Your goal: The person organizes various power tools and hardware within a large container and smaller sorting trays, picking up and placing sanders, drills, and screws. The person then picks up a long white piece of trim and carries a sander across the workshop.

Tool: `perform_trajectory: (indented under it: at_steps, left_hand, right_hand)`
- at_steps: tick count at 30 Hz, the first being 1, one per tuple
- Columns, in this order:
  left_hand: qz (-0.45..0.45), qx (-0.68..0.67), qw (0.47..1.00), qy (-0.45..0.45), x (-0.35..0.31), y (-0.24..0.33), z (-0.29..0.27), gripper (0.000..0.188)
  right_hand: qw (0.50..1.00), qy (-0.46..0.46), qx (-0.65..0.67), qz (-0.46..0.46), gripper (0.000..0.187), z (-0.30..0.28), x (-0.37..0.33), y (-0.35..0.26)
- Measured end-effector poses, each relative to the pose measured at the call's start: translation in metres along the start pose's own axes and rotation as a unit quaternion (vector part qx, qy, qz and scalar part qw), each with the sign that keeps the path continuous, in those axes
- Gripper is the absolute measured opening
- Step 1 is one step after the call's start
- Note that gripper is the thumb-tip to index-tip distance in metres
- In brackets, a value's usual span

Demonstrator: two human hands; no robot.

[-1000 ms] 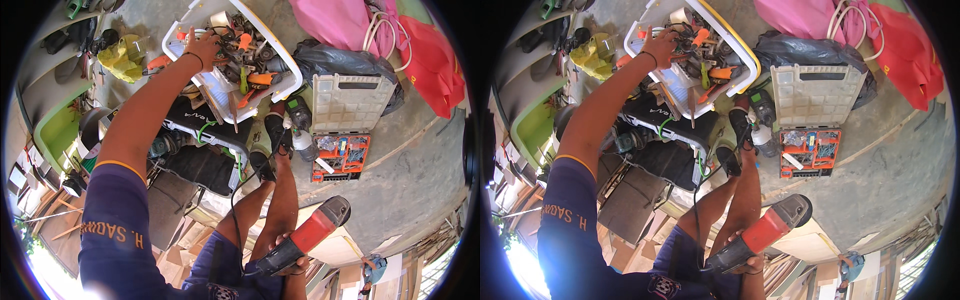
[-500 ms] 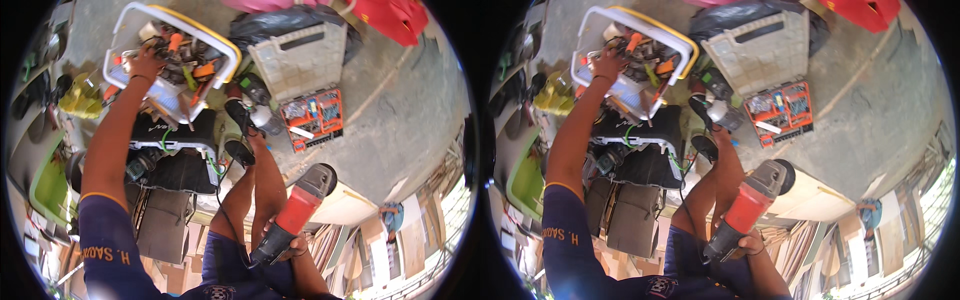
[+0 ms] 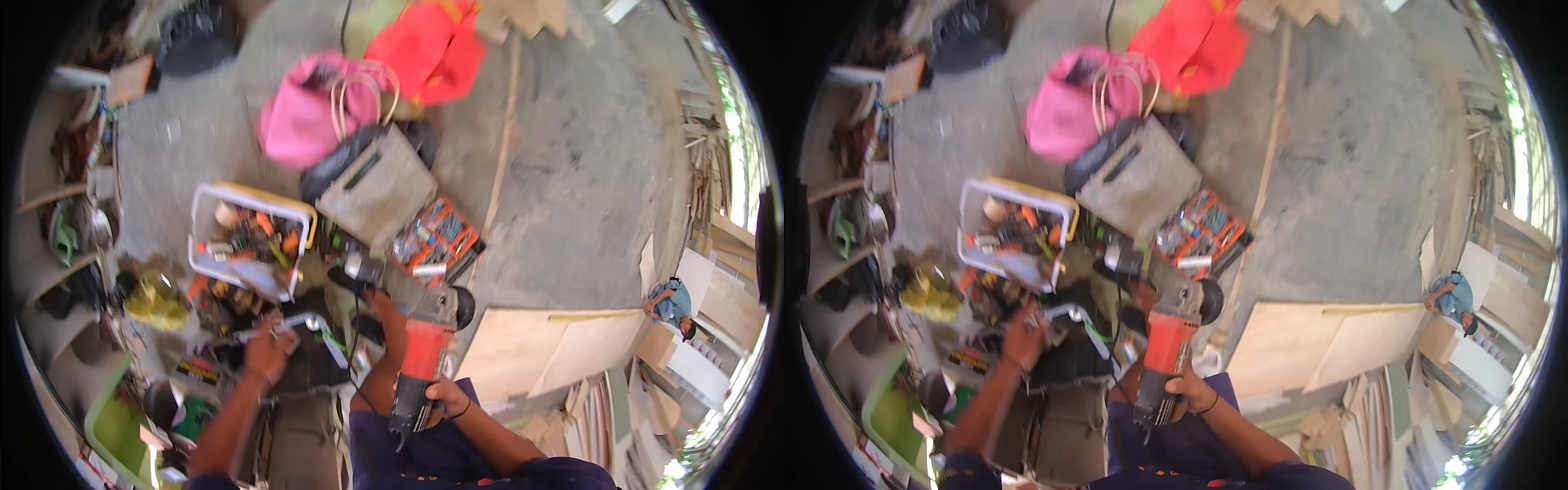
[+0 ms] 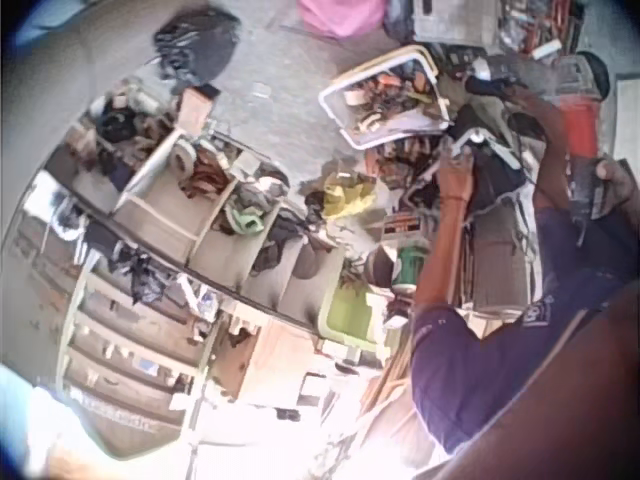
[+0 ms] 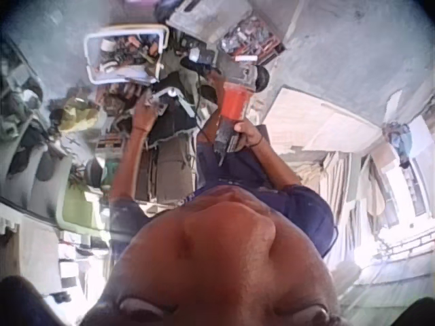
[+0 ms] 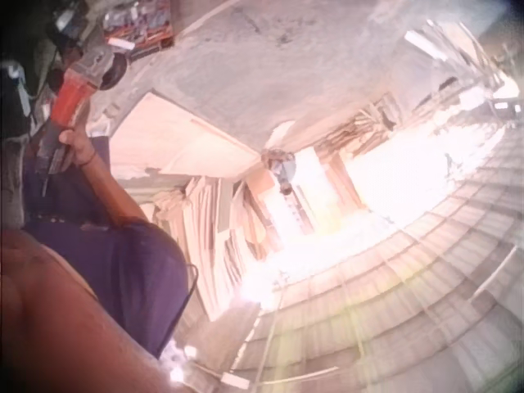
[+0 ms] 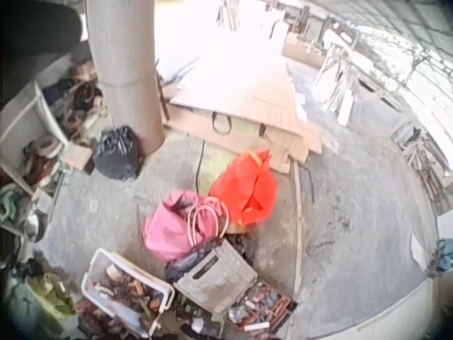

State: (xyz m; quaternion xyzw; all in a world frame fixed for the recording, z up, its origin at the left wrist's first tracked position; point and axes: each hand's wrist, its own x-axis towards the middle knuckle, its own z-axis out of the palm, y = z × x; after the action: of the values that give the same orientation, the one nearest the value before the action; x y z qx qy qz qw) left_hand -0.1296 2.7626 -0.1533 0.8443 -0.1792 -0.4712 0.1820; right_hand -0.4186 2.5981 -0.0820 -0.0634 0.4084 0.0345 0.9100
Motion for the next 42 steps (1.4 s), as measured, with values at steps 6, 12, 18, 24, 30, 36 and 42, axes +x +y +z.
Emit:
perform_trajectory:
  at_steps: [6, 12, 18, 24, 30, 36, 42]
  left_hand:
    - [-0.051, -0.429, 0.888, -0.159, -0.178, 0.141, 0.016, 0.052]
    - [0.180, -0.491, 0.844, -0.121, -0.232, 0.225, -0.011, 0.074]
    - [0.160, -0.593, 0.788, -0.042, -0.293, 0.234, -0.025, 0.039]
    - [0.218, -0.691, 0.689, -0.016, -0.330, 0.234, -0.046, 0.043]
    - [0.314, -0.759, 0.570, -0.022, -0.355, 0.229, -0.095, 0.047]
    - [0.386, -0.797, 0.461, -0.063, -0.395, 0.211, -0.127, 0.047]
    - [0.445, -0.774, 0.449, -0.041, -0.430, 0.178, -0.143, 0.051]
  right_hand:
    - [0.950, -0.087, -0.271, -0.129, 0.069, 0.076, -0.063, -0.046]
    - [0.763, -0.123, -0.578, -0.260, 0.061, 0.128, -0.114, -0.059]
    - [0.735, -0.160, -0.646, -0.132, 0.064, 0.197, -0.168, -0.039]
    - [0.750, -0.201, -0.604, -0.177, 0.060, 0.200, -0.193, -0.020]
    - [0.735, -0.309, -0.600, -0.064, 0.052, 0.193, -0.239, -0.026]
    - [0.691, -0.353, -0.627, -0.064, 0.041, 0.179, -0.262, -0.031]
    - [0.652, -0.275, -0.706, -0.032, 0.034, 0.152, -0.269, -0.018]
